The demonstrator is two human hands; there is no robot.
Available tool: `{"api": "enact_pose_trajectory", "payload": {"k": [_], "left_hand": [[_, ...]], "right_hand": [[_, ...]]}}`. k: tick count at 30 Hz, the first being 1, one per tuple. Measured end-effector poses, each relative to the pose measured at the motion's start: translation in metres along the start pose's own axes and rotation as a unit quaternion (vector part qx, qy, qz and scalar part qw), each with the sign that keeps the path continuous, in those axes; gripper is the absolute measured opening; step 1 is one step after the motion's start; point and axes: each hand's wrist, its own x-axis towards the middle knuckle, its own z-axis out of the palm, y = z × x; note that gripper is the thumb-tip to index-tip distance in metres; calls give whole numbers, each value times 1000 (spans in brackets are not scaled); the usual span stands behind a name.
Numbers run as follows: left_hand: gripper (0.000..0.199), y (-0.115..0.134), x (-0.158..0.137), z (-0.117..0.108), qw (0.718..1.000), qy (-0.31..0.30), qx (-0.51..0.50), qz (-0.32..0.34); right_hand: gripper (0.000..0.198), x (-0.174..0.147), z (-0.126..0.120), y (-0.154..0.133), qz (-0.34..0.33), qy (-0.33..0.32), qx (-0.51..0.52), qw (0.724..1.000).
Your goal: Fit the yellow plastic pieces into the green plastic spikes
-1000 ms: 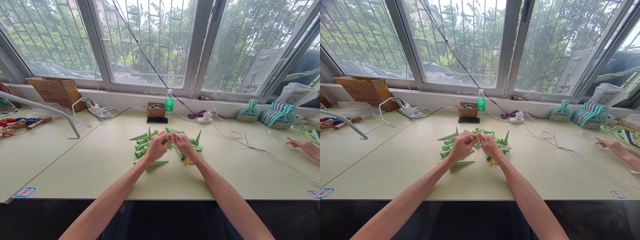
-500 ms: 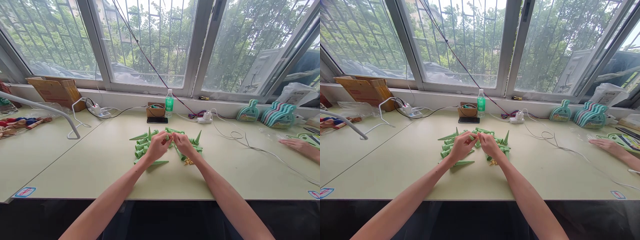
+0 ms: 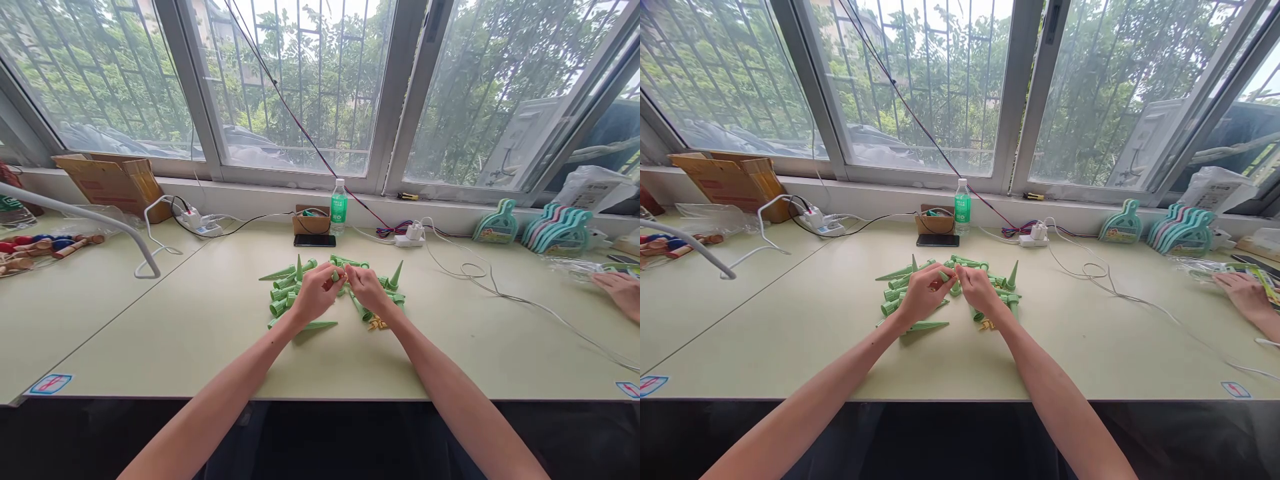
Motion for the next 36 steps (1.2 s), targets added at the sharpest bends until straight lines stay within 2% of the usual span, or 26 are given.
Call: {"api": "enact_pose_trajectory", "payload": {"k": [8, 16, 21, 36], "left_hand": [[7, -1, 0, -1, 999, -11, 21, 34], [10, -7, -2, -1, 992, -48, 62, 97], [14, -9, -4, -1, 989, -74, 80, 102], [20, -13, -5, -1, 984, -80, 111, 112]], "right_hand": [[55, 0, -2, -4, 32, -13, 25, 999], [60, 1, -2, -5, 69, -39, 37, 996], [60, 1, 0, 0, 96, -56, 76, 991], [55, 1, -2, -3, 172, -95, 187, 963]]}}
